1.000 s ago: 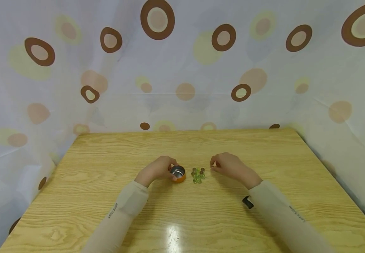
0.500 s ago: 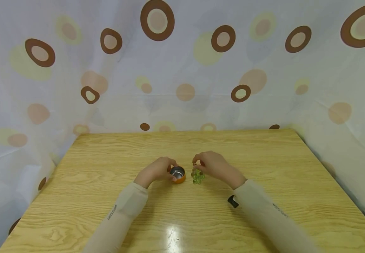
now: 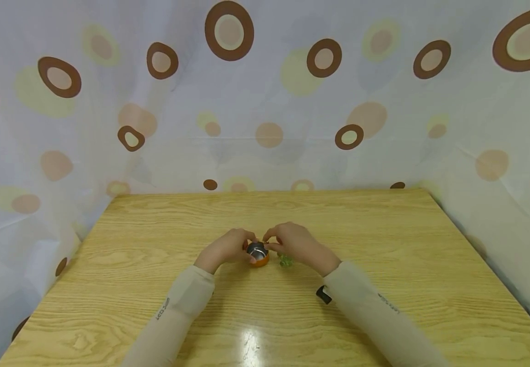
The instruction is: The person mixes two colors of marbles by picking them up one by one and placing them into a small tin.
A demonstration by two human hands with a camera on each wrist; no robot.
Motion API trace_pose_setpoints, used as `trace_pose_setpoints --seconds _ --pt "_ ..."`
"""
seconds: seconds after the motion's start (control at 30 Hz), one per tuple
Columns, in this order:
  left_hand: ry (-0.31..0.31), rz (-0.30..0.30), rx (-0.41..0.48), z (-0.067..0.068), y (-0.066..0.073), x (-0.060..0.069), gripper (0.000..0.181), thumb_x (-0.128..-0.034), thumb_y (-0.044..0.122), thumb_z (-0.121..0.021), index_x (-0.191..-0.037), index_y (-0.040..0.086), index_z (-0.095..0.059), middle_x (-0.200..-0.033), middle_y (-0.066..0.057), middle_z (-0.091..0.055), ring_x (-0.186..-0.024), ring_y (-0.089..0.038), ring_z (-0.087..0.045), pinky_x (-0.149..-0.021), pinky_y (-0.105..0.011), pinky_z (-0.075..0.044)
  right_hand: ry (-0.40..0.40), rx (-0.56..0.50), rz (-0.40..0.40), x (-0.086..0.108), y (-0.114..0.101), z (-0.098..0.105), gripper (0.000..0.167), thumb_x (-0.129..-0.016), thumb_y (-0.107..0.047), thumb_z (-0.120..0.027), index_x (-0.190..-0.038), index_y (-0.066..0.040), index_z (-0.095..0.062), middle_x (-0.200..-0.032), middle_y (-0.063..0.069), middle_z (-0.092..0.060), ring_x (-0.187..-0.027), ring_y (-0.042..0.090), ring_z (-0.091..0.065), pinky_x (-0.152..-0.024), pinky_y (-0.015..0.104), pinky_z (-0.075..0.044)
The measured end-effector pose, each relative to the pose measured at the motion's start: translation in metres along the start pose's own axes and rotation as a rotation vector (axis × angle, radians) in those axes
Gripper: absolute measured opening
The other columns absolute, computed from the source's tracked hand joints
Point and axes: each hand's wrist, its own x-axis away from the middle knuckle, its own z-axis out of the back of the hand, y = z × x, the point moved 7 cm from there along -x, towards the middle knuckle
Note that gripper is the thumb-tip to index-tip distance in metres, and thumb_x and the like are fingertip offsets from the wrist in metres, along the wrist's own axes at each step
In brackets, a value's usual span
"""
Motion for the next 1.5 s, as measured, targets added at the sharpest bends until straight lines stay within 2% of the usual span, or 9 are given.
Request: trace_pose_setpoints --seconds 0.1,0.2,0.4,0.63,0.87,1.1,1.3,1.5 --pt "-0.001 0.0 0.011 0.0 0.0 0.001 0.035 -0.08 0.014 -0.079 -0.111 0.002 -0.066 -0.083 -0.007 -0.057 -0.073 -0.018 -0.049 -0.068 -0.03 -0.042 0.003 -0.013 -0.002 -0.001 -0.001 -0.004 0.02 -0.09 -0.02 -0.069 -0.108 -0.011 -0.073 -0.091 0.001 -0.07 -0.062 0.008 -0.051 -0.056 0.024 -0.043" --pt "0.002 0.0 0.02 0.0 0.0 0.001 0.035 -0.0798 0.013 -0.079 -0.11 0.002 -0.066 -0.082 -0.008 -0.057 -0.072 -0.018 -0.049 -0.067 -0.029 -0.042 -0.003 -0.029 -0.008 -0.002 -0.003 -0.006 0.021 -0.09 -0.02 -0.069 -0.109 -0.011 -0.073 -0.098 0.003 -0.071 -0.066 0.009 -0.055 -0.058 0.027 -0.046" --pt "0.008 -0.007 0.012 0.0 0.001 0.002 0.033 -0.0805 0.014 -0.079 -0.109 0.004 -0.067 -0.079 -0.005 -0.055 -0.071 -0.017 -0.049 -0.065 -0.029 -0.041 -0.011 -0.038 0.001 -0.004 -0.006 -0.008 0.024 -0.091 -0.021 -0.069 -0.112 -0.012 -0.073 -0.1 0.002 -0.071 -0.07 0.01 -0.057 -0.061 0.027 -0.046" --pt "0.0 0.0 0.012 0.0 0.0 0.001 0.032 -0.0818 0.015 -0.078 -0.11 0.004 -0.066 -0.078 -0.004 -0.054 -0.07 -0.017 -0.049 -0.064 -0.029 -0.041 -0.005 -0.01 0.044 -0.007 -0.007 -0.011 0.023 -0.09 -0.019 -0.069 -0.112 -0.01 -0.073 -0.095 0.001 -0.07 -0.064 0.009 -0.051 -0.055 0.024 -0.041" --pt "-0.002 0.001 0.009 -0.001 -0.002 0.001 0.034 -0.0824 0.015 -0.077 -0.113 0.004 -0.066 -0.079 -0.004 -0.054 -0.071 -0.017 -0.05 -0.065 -0.029 -0.042 -0.007 -0.017 0.051 -0.009 -0.009 -0.014 0.024 -0.09 -0.019 -0.069 -0.111 -0.008 -0.073 -0.103 0.005 -0.071 -0.07 0.011 -0.062 -0.058 0.025 -0.048" --pt "0.004 -0.002 0.024 0.0 -0.001 0.001 0.035 -0.0807 0.014 -0.079 -0.112 0.004 -0.066 -0.08 -0.004 -0.055 -0.072 -0.017 -0.049 -0.065 -0.029 -0.042 -0.001 -0.03 0.035 -0.005 -0.009 -0.009 0.023 -0.09 -0.018 -0.069 -0.112 -0.009 -0.073 -0.104 0.005 -0.071 -0.071 0.011 -0.061 -0.058 0.024 -0.046" --pt "0.001 0.015 0.022 -0.001 -0.003 0.0 0.036 -0.0807 0.014 -0.079 -0.112 0.004 -0.066 -0.082 -0.006 -0.056 -0.073 -0.018 -0.05 -0.067 -0.03 -0.043 0.011 -0.036 0.016 0.0 -0.005 -0.004 0.022 -0.091 -0.019 -0.067 -0.111 -0.011 -0.073 -0.099 0.005 -0.071 -0.064 0.007 -0.055 -0.057 0.024 -0.043" --pt "0.009 0.009 0.015 -0.001 -0.003 0.0 0.036 -0.0808 0.015 -0.079 -0.112 0.003 -0.066 -0.083 -0.008 -0.057 -0.073 -0.018 -0.05 -0.068 -0.031 -0.043 0.007 -0.032 -0.001 0.003 0.002 -0.001 0.024 -0.094 -0.02 -0.064 -0.113 -0.009 -0.071 -0.076 0.004 -0.07 -0.05 0.006 -0.05 -0.05 0.023 -0.042"
